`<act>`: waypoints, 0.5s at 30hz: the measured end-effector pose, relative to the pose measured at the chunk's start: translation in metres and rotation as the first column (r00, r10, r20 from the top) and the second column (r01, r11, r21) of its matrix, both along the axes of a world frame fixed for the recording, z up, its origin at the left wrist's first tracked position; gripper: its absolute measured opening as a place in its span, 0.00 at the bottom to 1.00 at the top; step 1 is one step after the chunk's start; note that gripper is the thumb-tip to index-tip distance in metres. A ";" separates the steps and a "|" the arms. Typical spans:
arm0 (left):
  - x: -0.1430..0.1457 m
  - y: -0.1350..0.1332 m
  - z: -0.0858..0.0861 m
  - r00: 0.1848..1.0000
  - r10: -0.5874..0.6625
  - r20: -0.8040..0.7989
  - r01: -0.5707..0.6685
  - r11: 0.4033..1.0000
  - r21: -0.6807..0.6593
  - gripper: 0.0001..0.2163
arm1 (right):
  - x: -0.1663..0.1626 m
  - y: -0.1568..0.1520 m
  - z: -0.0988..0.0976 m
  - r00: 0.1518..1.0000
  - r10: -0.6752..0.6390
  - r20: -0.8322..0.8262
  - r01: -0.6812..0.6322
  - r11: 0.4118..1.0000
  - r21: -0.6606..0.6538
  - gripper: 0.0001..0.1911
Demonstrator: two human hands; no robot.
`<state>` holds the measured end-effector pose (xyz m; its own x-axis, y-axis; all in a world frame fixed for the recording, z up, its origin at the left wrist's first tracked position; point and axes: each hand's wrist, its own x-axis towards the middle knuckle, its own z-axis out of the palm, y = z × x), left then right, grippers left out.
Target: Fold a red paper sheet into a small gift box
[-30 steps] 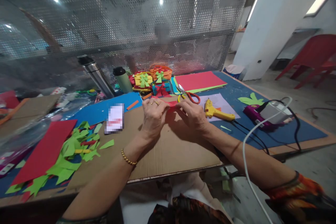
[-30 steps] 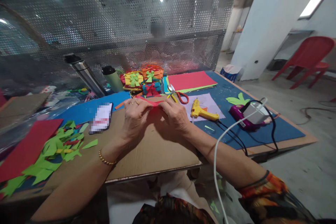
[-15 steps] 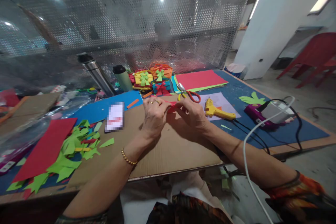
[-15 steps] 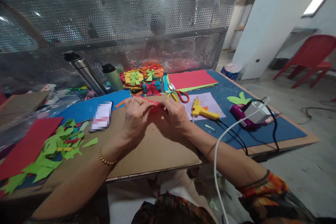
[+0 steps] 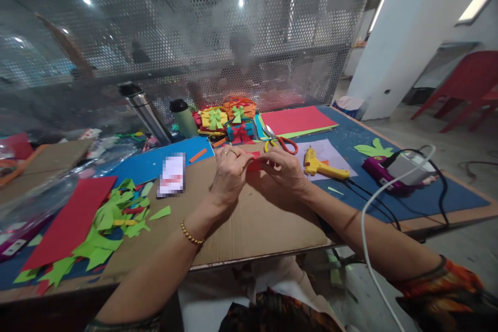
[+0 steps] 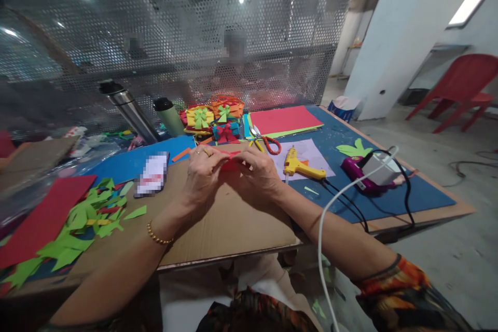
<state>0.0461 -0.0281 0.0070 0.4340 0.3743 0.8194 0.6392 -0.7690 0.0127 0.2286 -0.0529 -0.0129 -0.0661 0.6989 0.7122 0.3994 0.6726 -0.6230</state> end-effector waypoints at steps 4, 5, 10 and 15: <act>-0.001 0.000 0.001 1.000 0.004 0.006 -0.004 1.000 -0.011 0.09 | 0.000 0.005 0.003 0.961 0.065 -0.268 -0.134 0.960 -0.246 0.07; -0.001 0.000 0.001 1.000 0.005 0.007 -0.005 1.000 -0.006 0.09 | 0.001 0.006 0.003 0.955 0.056 -0.292 -0.140 0.951 -0.275 0.09; 0.002 -0.003 0.001 1.000 -0.022 0.020 0.021 0.999 0.037 0.08 | 0.004 0.008 0.002 0.928 0.072 -0.365 -0.228 0.886 -0.404 0.13; 0.006 -0.007 -0.001 0.998 -0.054 0.029 0.053 0.998 0.046 0.08 | 0.005 0.008 0.002 0.888 0.084 -0.451 -0.335 0.792 -0.510 0.11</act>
